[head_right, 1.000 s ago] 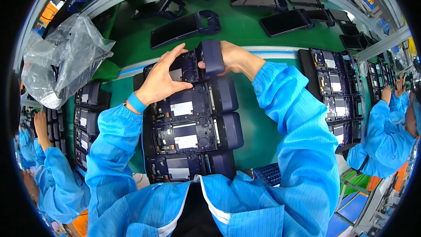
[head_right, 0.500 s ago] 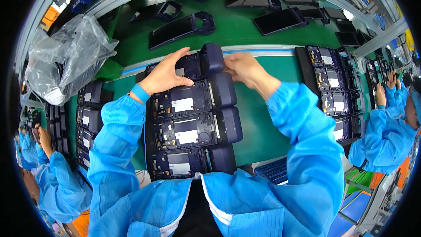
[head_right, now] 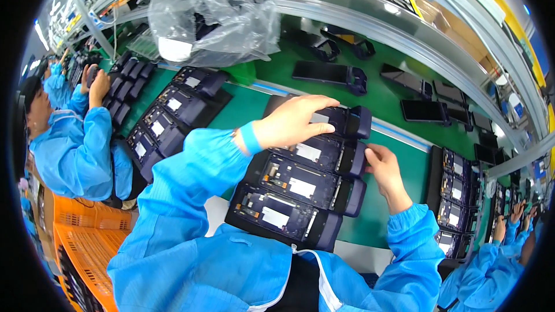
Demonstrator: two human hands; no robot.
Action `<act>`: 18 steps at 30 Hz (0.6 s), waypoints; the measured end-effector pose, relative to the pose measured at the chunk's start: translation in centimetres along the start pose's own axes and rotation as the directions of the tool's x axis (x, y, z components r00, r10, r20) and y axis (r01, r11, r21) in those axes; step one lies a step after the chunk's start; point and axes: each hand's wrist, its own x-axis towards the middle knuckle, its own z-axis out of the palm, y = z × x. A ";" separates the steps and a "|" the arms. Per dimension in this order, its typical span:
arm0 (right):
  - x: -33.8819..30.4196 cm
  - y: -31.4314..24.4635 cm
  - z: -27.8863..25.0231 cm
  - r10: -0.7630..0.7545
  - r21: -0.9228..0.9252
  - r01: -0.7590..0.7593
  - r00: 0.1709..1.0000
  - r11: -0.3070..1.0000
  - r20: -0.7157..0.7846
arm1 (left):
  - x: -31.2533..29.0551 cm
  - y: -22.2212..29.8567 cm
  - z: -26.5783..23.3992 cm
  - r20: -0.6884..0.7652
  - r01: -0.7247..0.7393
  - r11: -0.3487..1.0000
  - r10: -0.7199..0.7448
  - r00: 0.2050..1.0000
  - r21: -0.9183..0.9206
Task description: The person assembles internal electronic components into the plastic housing of a handheld device by hand, picking components from a tray or basket and placing them into the device.
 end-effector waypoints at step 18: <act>2.1 -18.1 22.0 -0.079 -0.181 0.210 0.835 0.961 0.545 | 3.7 -12.7 -23.6 -0.104 0.406 0.683 -0.439 0.893 0.607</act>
